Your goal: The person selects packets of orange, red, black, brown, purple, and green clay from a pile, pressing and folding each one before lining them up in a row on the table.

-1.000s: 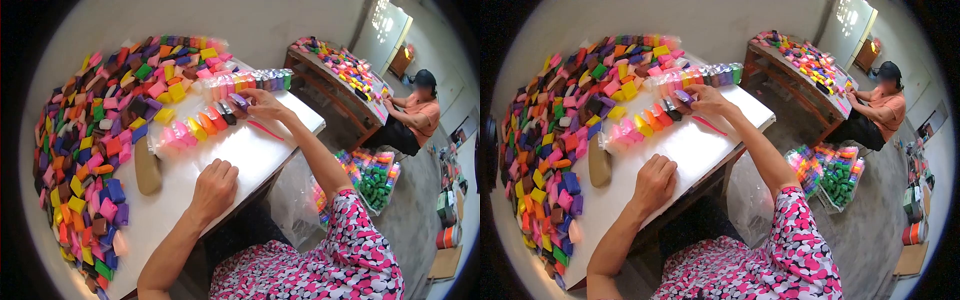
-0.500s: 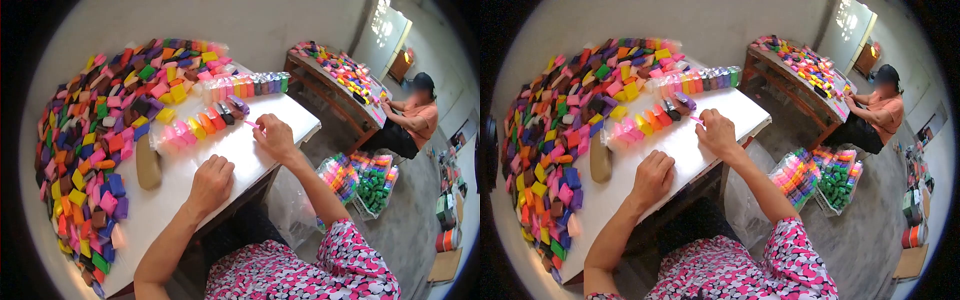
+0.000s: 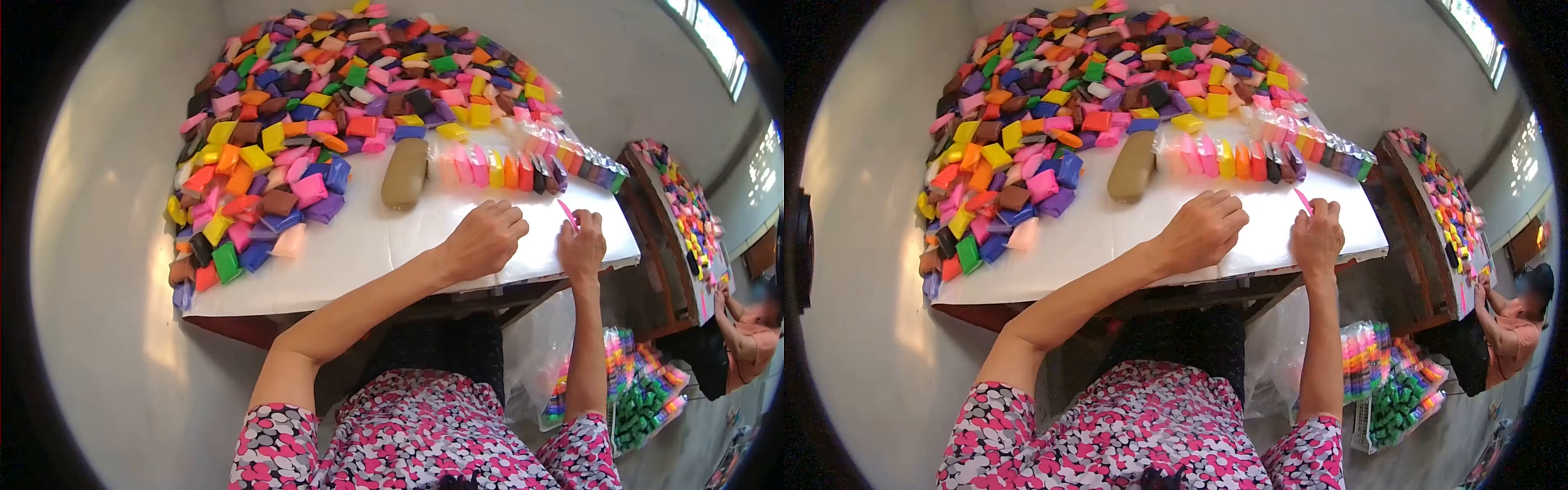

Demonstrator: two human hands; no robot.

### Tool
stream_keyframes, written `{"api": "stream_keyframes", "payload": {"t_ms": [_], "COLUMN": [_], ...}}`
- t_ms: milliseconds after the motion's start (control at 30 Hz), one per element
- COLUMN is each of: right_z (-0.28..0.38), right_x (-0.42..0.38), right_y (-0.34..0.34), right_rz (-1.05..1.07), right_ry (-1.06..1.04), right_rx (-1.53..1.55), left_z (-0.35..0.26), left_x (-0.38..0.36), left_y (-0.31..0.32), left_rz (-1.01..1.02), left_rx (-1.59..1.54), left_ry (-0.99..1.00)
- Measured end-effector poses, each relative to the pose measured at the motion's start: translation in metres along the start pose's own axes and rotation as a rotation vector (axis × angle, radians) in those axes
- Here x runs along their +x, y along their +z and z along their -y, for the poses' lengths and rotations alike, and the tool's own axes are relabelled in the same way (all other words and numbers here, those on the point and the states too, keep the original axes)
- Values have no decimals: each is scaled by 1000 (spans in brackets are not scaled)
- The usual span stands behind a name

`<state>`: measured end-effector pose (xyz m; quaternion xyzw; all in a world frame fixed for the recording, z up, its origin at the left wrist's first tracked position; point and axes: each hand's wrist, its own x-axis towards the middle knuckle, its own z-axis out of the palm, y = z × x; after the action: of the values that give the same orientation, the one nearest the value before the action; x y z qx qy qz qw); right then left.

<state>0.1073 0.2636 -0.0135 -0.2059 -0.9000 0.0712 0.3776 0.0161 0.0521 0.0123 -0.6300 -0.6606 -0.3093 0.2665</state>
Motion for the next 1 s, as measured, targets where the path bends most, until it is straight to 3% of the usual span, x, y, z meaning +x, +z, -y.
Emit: {"api": "stream_keyframes", "payload": {"t_ms": [67, 167, 200, 233, 300, 367, 433, 533, 567, 667, 767, 867, 1000], "right_z": [1, 4, 5, 5, 4, 2, 1, -1, -1, -4, -4, -4, -5], "right_x": [0, -3, -3, -3, -4, -4, -3, -4, -3, -4, -4, -4, -4], "right_y": [0, -2, -4, -4, -4, -1, 0, 2, 3, 5, 5, 6, 5], "right_rz": [-23, -38, -42, -48, -61, -71, -81, -91, -90, -77, -60, -51, -54], "right_ry": [6, 8, 7, 7, 12, 10, 9, 11, 12, 16, 20, 33, 29], "right_rx": [1, -30, -44, -52, -68, -61, -51, -40, -41, -51, -54, -53, -59], "left_z": [-3, 2, 16, 25, 33, 92, 130, 149, 160, 170, 193, 176, 185], "left_x": [5, 6, -1, 0, 0, -29, -52, -72, -70, -65, -71, -64, -64], "left_y": [-21, -58, -71, -97, -147, -179, -201, -204, -203, -205, -207, -210, -210], "left_rz": [29, 194, 174, 275, 255, 176, 334, 562, 723, 814, 831, 742, 842], "left_rx": [-5, 34, 51, 201, 382, 448, 509, 267, 368, 269, 121, 69, 225], "left_ry": [-23, -245, -217, -259, -504, -560, -649, -793, -860, -981, -988, -893, -941]}}
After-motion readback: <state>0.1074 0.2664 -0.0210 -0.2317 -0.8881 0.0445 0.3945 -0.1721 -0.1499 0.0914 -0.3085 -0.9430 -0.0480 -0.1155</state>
